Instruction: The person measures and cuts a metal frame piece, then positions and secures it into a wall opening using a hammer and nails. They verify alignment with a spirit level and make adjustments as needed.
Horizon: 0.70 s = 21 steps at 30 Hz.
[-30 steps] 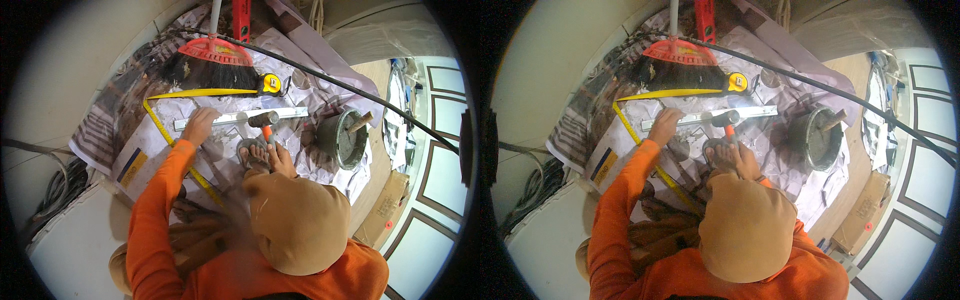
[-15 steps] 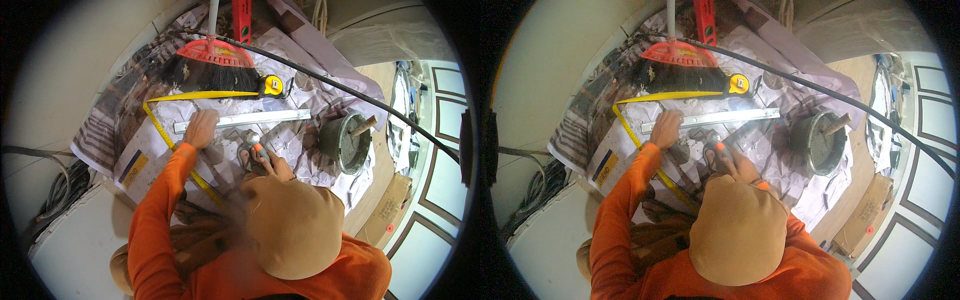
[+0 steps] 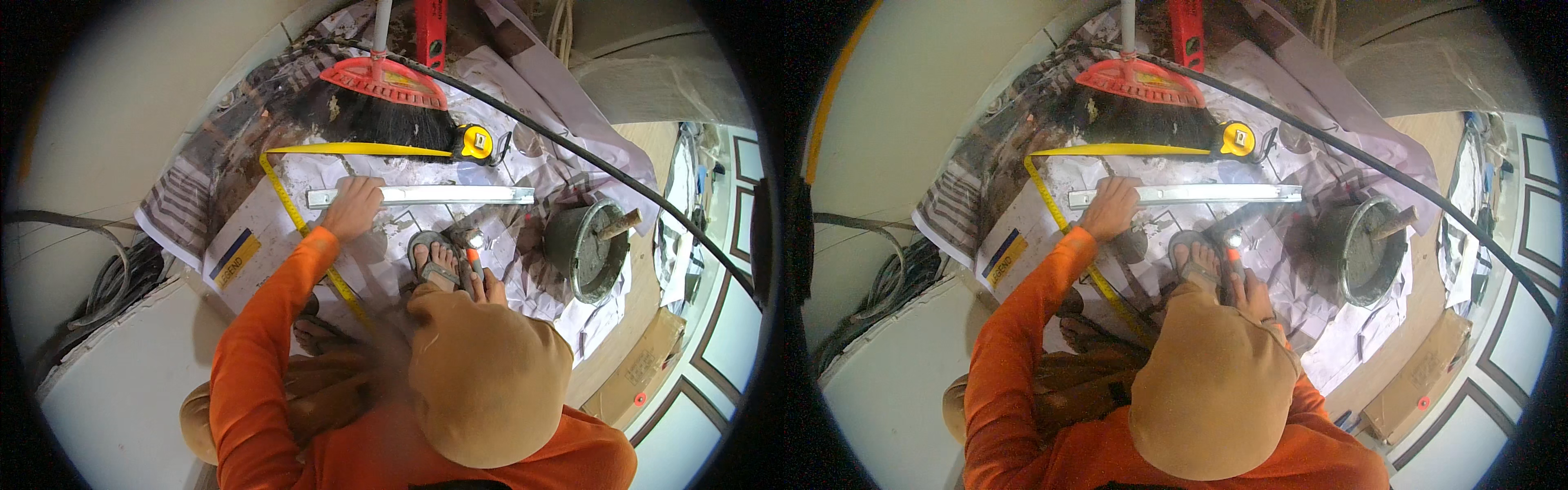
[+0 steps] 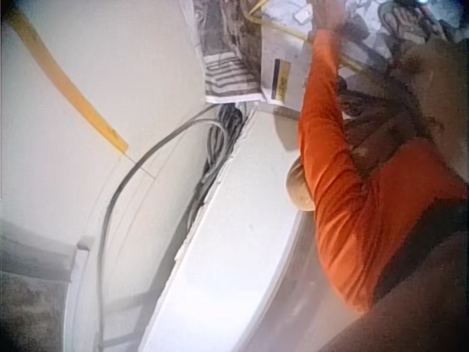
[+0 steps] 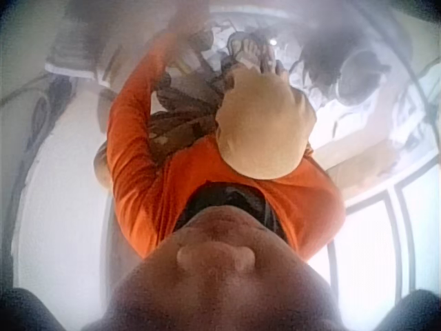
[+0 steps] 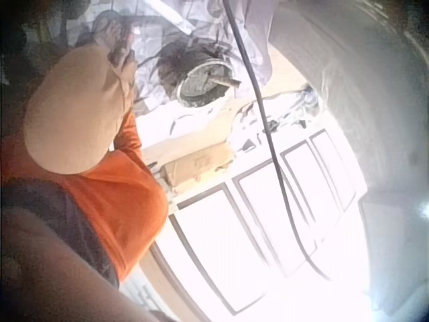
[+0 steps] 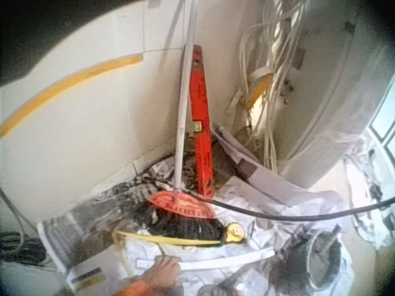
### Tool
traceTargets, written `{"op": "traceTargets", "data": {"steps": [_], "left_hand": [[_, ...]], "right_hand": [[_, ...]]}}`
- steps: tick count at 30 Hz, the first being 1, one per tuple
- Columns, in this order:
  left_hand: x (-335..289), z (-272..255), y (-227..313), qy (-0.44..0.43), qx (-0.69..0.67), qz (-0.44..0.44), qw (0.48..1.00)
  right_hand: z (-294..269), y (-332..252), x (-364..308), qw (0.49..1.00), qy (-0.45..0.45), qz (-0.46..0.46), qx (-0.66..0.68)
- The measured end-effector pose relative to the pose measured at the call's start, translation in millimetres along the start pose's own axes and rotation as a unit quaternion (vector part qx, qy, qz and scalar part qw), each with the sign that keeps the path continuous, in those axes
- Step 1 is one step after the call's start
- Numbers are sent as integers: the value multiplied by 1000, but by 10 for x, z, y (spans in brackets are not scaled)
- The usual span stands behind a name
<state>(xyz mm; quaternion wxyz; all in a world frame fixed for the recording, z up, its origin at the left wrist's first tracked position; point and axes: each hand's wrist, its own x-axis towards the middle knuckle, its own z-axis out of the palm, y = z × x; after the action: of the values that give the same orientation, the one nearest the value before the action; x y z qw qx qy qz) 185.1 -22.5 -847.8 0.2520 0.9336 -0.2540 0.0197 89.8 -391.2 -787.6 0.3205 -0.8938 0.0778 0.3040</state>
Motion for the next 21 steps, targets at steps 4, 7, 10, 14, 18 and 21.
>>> {"op": "traceTargets", "data": {"steps": [4,7,10,14,18,21], "left_hand": [[-15,-228,-73,5,17,15,1000],[-93,-586,-168,-12,3,7,1000],[-91,-738,-269,-47,-30,59,997],[71,-487,-187,-60,-22,67,996],[232,-193,-96,-64,-30,-38,997],[221,-332,-50,-10,-50,3,999]], "right_hand": [[-65,-8,-68,999,11,-16,41],[-156,-124,-170,992,68,-92,49],[-194,-95,-242,992,81,-62,69],[-213,-180,-163,990,98,-92,50],[-136,-413,-26,984,78,-98,131],[-31,-377,25,981,73,-83,160]]}}
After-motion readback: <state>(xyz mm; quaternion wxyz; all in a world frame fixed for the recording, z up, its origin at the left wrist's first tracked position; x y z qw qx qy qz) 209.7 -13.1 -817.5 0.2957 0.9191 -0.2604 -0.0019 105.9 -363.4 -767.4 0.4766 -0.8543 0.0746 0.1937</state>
